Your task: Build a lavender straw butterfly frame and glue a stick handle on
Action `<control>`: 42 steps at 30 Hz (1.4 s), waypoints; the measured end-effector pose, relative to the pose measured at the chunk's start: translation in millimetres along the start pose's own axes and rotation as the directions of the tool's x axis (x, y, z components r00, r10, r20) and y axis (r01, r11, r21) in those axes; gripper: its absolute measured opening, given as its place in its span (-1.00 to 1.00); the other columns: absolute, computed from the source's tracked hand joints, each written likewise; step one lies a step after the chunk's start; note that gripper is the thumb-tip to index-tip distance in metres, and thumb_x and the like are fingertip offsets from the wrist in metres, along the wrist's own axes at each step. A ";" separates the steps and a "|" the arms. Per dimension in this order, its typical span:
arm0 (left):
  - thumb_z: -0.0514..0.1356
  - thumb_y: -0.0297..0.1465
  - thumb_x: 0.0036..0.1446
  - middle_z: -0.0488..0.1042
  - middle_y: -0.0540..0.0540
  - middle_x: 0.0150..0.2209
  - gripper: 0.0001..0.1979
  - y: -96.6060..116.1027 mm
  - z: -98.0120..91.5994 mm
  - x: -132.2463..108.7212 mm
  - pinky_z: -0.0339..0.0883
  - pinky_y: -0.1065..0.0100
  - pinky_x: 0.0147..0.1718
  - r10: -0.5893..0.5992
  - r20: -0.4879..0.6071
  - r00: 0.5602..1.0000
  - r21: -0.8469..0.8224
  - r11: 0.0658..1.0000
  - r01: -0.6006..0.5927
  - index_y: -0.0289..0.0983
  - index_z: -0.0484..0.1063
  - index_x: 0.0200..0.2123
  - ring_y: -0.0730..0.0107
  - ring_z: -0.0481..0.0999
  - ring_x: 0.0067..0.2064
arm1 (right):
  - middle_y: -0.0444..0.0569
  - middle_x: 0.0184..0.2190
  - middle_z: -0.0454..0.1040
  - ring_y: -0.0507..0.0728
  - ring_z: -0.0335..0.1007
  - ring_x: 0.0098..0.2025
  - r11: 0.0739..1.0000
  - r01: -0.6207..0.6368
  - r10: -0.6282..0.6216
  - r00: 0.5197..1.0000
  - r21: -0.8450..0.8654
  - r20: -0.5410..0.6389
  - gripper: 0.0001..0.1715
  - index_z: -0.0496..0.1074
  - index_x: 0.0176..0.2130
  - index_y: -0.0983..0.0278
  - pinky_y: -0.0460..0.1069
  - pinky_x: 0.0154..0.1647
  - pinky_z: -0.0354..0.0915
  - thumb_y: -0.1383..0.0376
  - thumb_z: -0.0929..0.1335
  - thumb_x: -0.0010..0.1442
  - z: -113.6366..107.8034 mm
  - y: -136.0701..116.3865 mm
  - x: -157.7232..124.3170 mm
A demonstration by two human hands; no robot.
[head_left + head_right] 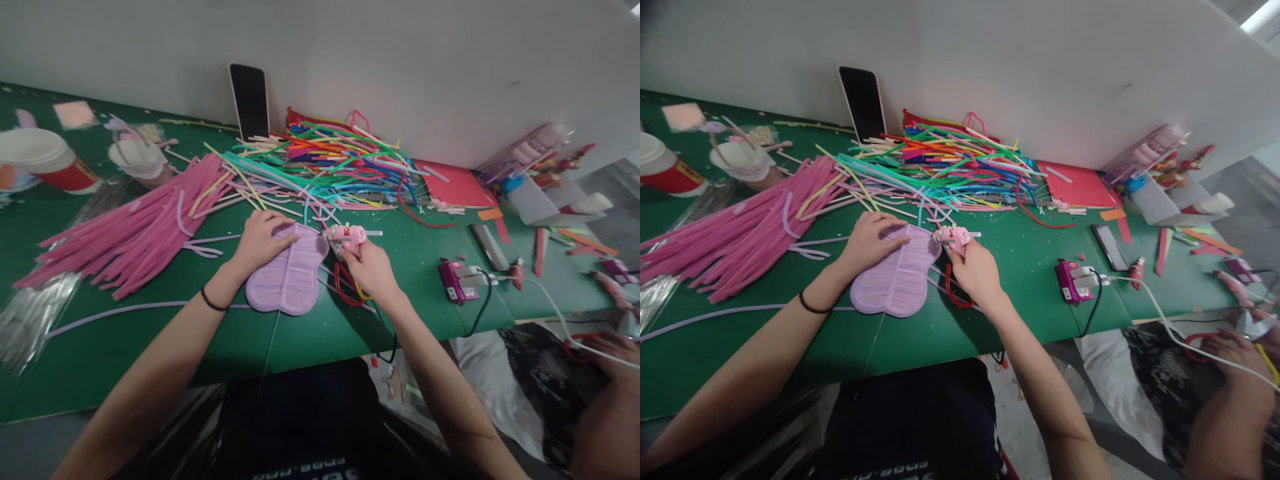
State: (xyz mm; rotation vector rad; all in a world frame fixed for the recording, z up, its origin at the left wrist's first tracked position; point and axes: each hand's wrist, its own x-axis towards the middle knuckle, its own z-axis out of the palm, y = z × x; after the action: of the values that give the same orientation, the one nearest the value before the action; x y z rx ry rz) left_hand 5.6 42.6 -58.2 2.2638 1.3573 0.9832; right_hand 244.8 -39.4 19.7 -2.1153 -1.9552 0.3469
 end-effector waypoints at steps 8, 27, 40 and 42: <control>0.26 -0.06 0.15 0.52 -0.13 -0.07 -0.58 2.1 -1.5 0.0 0.20 0.10 0.08 -0.021 0.017 1.000 0.024 0.999 0.021 -0.18 0.57 -0.04 0.11 0.38 0.01 | 0.19 -0.23 0.61 0.28 0.54 -0.21 1.000 -0.006 0.007 1.000 -0.029 0.022 -0.75 0.45 -0.16 0.34 0.01 -0.34 0.19 0.21 0.29 0.32 -2.7 2.2 -12.3; 0.32 0.05 -0.09 0.54 -0.07 -0.33 -0.54 9.8 -51.1 6.5 0.32 0.25 -0.29 -0.236 0.341 0.910 -0.157 0.940 0.303 -0.21 0.44 -0.34 0.18 0.50 -0.27 | 0.30 -0.06 0.38 0.32 0.37 -0.04 0.949 -0.133 0.087 0.982 -0.286 -0.168 -0.61 0.33 0.07 0.47 0.10 -0.11 0.27 0.30 0.24 0.33 13.5 95.0 -14.3; 0.50 -0.16 -0.26 0.53 0.00 -0.40 -0.61 17.6 -66.1 7.9 0.28 0.44 -0.40 -0.365 0.276 0.889 -0.659 0.602 0.452 -0.26 0.57 -0.38 0.42 0.44 -0.39 | 0.15 0.05 0.51 0.21 0.48 0.03 0.623 -0.025 -0.016 0.999 0.782 0.045 -0.46 0.41 0.09 0.24 0.13 0.02 0.42 0.00 0.37 0.24 5.5 20.6 -55.5; 0.52 -0.17 -0.30 0.51 0.00 -0.43 -0.60 16.9 -65.7 8.2 0.26 0.45 -0.43 -0.384 0.241 0.891 -0.707 0.560 0.432 -0.27 0.55 -0.42 0.43 0.42 -0.41 | 0.13 0.03 0.54 0.21 0.50 0.03 0.384 -0.165 -0.056 0.978 0.909 0.201 -0.39 0.41 0.09 0.23 0.11 0.01 0.44 -0.06 0.41 0.19 15.2 9.9 -61.5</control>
State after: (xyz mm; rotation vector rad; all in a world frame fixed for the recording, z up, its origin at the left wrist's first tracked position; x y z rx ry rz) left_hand -27.0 36.7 1.6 1.2594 1.0785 1.0301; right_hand 244.3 -101.2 2.8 -1.3512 -1.1849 1.3594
